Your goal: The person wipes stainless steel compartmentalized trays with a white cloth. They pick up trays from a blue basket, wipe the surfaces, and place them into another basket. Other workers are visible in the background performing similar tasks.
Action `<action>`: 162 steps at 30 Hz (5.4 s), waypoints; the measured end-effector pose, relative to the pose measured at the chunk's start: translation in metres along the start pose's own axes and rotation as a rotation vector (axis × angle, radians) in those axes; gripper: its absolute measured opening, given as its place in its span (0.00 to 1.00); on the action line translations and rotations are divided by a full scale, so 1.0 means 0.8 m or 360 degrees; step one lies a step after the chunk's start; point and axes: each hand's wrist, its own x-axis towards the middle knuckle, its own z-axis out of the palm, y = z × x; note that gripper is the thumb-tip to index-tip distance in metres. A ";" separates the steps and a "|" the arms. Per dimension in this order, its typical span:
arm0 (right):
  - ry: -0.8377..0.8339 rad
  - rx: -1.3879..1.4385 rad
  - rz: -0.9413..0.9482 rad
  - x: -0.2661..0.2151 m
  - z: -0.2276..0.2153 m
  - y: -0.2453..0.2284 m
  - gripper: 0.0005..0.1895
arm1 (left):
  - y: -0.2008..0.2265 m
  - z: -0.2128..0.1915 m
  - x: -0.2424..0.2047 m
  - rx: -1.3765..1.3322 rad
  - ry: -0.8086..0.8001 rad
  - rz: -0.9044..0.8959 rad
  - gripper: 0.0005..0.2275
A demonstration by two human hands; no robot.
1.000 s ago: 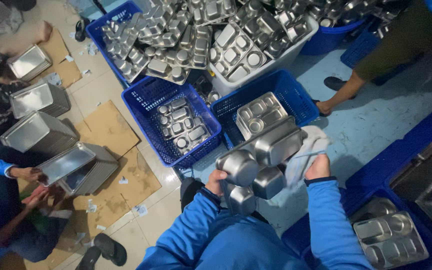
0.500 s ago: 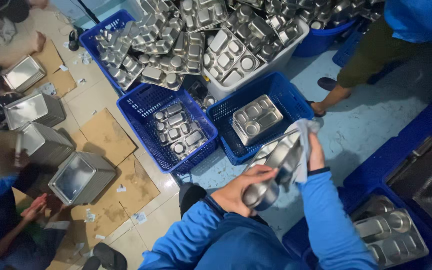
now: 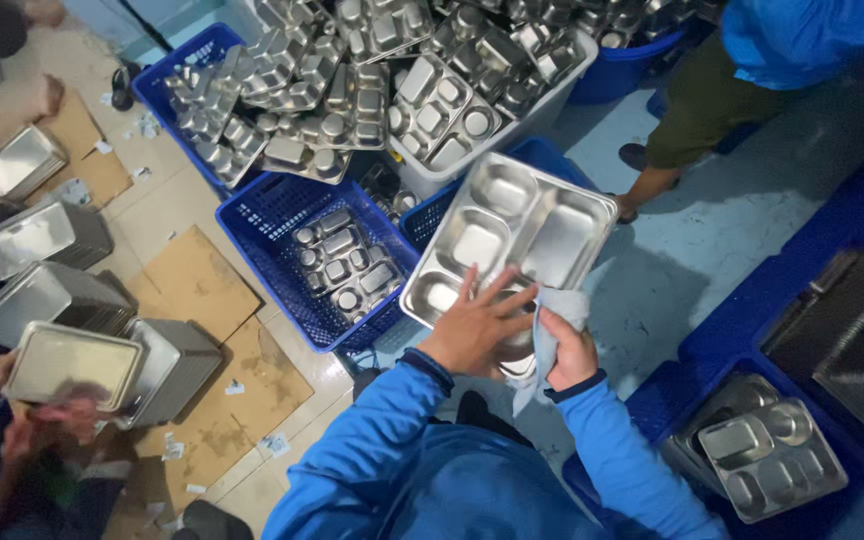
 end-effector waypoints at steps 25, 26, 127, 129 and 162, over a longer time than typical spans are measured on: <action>0.0521 -0.1836 -0.0532 -0.022 0.035 -0.039 0.34 | -0.093 0.153 -0.058 -0.3404 0.1919 -0.0703 0.23; 0.0582 -0.2114 -0.0540 -0.028 0.045 -0.058 0.41 | -0.094 0.150 -0.061 -0.3402 0.1908 -0.0721 0.23; 0.0557 -0.2273 0.0908 0.346 -0.064 0.171 0.44 | -0.503 0.301 0.110 -0.1985 0.0241 -0.2005 0.42; 0.0490 -0.2240 0.0783 0.335 -0.057 0.184 0.38 | -0.488 0.304 0.094 -0.2088 0.0045 -0.1911 0.40; 0.0467 -0.1059 -0.0024 0.167 -0.009 0.284 0.11 | -0.265 0.301 -0.126 -0.2060 0.1038 -0.1960 0.23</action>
